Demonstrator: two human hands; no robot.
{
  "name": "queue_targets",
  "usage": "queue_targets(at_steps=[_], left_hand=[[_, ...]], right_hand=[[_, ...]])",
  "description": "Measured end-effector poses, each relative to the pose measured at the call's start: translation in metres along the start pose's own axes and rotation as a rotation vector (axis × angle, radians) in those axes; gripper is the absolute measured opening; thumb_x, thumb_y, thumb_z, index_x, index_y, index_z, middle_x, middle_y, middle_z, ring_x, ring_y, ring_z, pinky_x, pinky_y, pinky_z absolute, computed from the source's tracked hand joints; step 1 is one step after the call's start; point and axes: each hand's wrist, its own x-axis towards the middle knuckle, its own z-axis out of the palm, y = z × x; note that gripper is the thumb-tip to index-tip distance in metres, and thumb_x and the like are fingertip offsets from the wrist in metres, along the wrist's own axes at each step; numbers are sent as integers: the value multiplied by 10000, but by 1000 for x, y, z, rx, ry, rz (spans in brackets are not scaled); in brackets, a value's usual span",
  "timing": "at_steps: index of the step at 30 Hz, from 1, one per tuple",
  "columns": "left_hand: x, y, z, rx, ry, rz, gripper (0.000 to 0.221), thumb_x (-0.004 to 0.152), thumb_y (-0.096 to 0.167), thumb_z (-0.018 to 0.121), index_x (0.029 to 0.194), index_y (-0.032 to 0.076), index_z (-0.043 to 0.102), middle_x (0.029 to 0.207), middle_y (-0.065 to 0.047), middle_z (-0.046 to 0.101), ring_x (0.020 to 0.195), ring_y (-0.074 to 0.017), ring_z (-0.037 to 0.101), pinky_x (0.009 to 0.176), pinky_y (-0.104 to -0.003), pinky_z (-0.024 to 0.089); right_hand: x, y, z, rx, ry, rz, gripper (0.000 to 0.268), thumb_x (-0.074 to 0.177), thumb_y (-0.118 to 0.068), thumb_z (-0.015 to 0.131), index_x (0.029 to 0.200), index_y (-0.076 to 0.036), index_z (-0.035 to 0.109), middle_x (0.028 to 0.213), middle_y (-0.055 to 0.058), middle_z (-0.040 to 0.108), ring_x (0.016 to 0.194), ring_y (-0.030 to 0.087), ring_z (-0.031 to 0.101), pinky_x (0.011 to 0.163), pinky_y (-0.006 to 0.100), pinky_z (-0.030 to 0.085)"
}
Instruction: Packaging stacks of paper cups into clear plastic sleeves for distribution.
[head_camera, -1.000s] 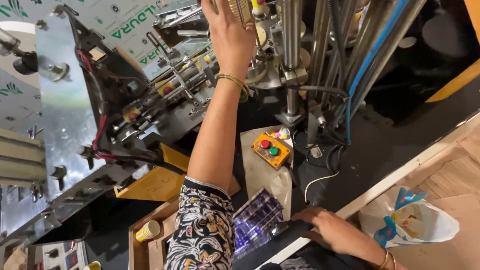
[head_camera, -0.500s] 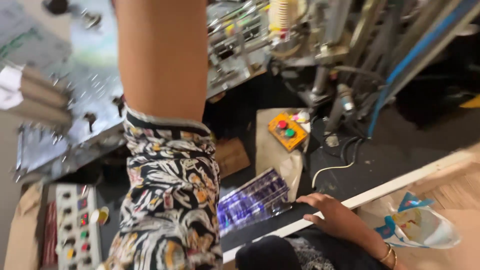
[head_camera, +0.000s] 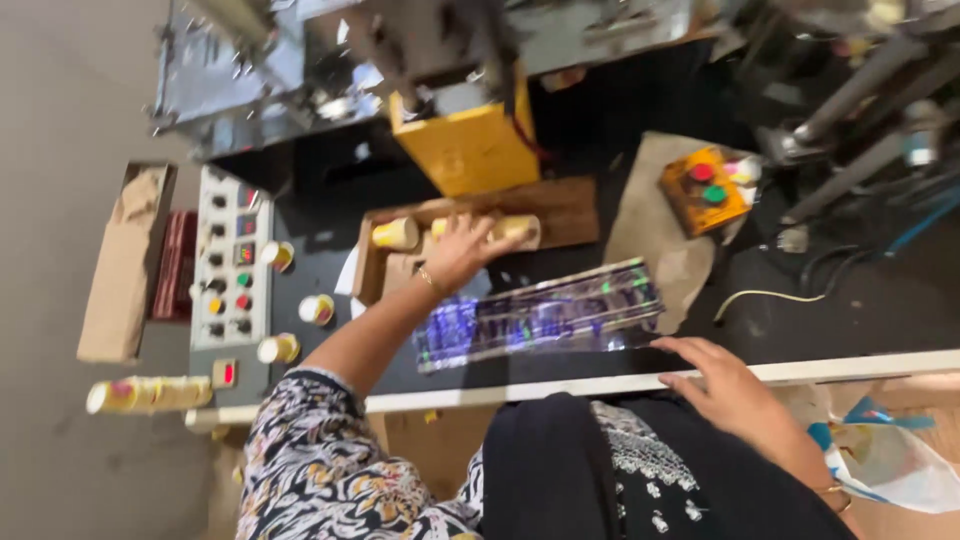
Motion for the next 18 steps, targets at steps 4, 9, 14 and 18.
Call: queue_targets(at_steps=[4, 9, 14, 18], left_hand=[[-28, -29, -1, 190, 118, -28, 814, 879, 119, 599, 1536, 529, 346, 1336, -139, 546, 1069, -402, 608, 817, -610, 523], [-23, -28, 14, 233, -56, -154, 681, 956, 172, 578, 1507, 531, 402, 1353, -110, 517, 1085, -406, 576, 832, -669, 505], [-20, -32, 11, 246, 11, -293, 550, 929, 338, 569, 1420, 537, 421, 1461, -56, 411, 1278, -420, 466, 883, -796, 428], [-47, -19, -25, 158, 150, -349, 774, 824, 204, 634, 1497, 504, 397, 1528, -51, 387, 1294, -404, 494, 922, -760, 416]], right_hand=[[21, -30, 17, -70, -41, -51, 467, 831, -266, 739, 1275, -155, 645, 1221, 94, 699, 1138, 313, 658, 962, 398, 514], [37, -66, 26, -108, -91, -140, 497, 824, -292, 755, 1283, -140, 641, 1229, 97, 699, 1144, 311, 659, 967, 387, 520], [38, -74, 9, -131, -41, -45, 455, 839, -285, 738, 1264, -142, 664, 1256, 101, 708, 1153, 306, 683, 978, 386, 530], [29, -84, 0, -209, -23, 18, 477, 845, -267, 737, 1290, -124, 645, 1261, 132, 696, 1154, 346, 665, 967, 416, 519]])
